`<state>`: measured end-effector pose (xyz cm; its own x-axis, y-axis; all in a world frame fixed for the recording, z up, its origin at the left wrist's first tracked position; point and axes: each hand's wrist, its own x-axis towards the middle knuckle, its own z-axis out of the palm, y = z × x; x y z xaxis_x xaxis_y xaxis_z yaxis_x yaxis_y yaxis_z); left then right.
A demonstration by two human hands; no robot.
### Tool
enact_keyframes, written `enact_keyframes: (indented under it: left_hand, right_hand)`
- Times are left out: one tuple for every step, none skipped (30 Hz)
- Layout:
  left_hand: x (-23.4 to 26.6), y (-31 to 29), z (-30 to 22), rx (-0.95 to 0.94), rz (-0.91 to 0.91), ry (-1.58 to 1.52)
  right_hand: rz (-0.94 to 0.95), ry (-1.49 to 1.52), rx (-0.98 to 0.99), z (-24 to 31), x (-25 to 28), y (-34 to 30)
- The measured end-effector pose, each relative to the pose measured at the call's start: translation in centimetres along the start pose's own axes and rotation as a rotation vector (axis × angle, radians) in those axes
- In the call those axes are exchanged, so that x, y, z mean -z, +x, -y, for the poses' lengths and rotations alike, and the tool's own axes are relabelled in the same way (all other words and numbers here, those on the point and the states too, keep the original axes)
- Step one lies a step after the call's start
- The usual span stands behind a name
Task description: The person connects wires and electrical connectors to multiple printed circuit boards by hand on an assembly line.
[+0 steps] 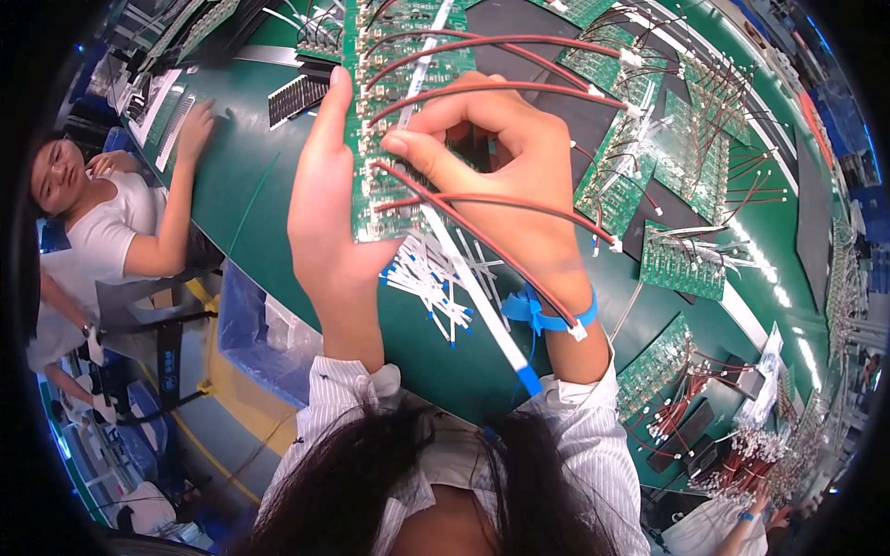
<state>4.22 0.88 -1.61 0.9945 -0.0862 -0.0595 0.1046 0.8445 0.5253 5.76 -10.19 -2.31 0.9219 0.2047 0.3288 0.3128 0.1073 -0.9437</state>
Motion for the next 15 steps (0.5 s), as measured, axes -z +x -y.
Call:
enact_keyframes:
  left_hand:
    - [0.0, 0.0, -0.2, 0.013, -0.006, -0.021]
    - [0.2, 0.0, -0.4, 0.01, -0.007, -0.019]
    - [0.5, 0.0, -0.7, 0.025, 0.044, -0.06]
    - [0.9, 0.1, -0.8, 0.042, 0.097, -0.105]
    - [1.5, 0.3, -0.8, 0.028, 0.155, -0.128]
    - [1.7, 0.4, -0.8, 0.027, 0.159, -0.132]
    - [1.8, 0.3, -1.0, 0.008, 0.192, -0.196]
    - [2.0, 0.0, -1.0, -0.011, 0.224, -0.26]
    - [2.7, -0.6, -0.2, -0.247, 0.53, -0.273]
    - [2.4, -0.6, -0.6, -0.251, 0.535, -0.277]
    - [2.0, -0.5, -1.3, -0.139, 0.363, -0.196]
    - [1.8, -0.4, -1.9, -0.027, 0.191, -0.115]
    - [1.7, -0.1, -1.8, -0.032, 0.178, -0.087]
    - [1.5, 0.0, -1.9, -0.027, 0.186, -0.097]
    - [1.2, -0.1, -2.4, -0.009, 0.157, -0.071]
  right_hand:
    - [-0.013, -0.027, 0.107, -0.3, -0.1, 0.2]
    - [-0.026, -0.055, 0.215, -0.6, -0.1, 0.3]
    - [-0.011, -0.106, 0.26, -0.7, -0.1, 0.4]
    - [-0.009, -0.11, 0.262, -0.9, -0.1, 0.5]
    - [-0.032, -0.129, 0.354, -1.1, -0.1, 0.6]
    - [-0.055, -0.149, 0.446, -1.2, -0.1, 0.6]
    - [-0.07, -0.097, 0.387, -1.0, -0.3, 0.2]
    - [-0.063, -0.096, 0.392, -1.0, -0.2, 0.0]
    - [-0.033, -0.044, 0.438, -1.1, -0.1, 0.0]
    - [-0.006, 0.003, 0.484, -1.2, -0.1, -0.1]
    - [0.022, 0.112, 0.444, -1.0, -0.2, -0.6]
    - [0.027, 0.109, 0.447, -0.9, -0.3, -0.7]
    - [0.053, 0.164, 0.454, -0.9, 0.0, -0.9]
    - [0.079, 0.219, 0.461, -0.9, 0.5, -1.0]
    - [0.108, 0.277, 0.473, -0.9, 1.0, -1.2]
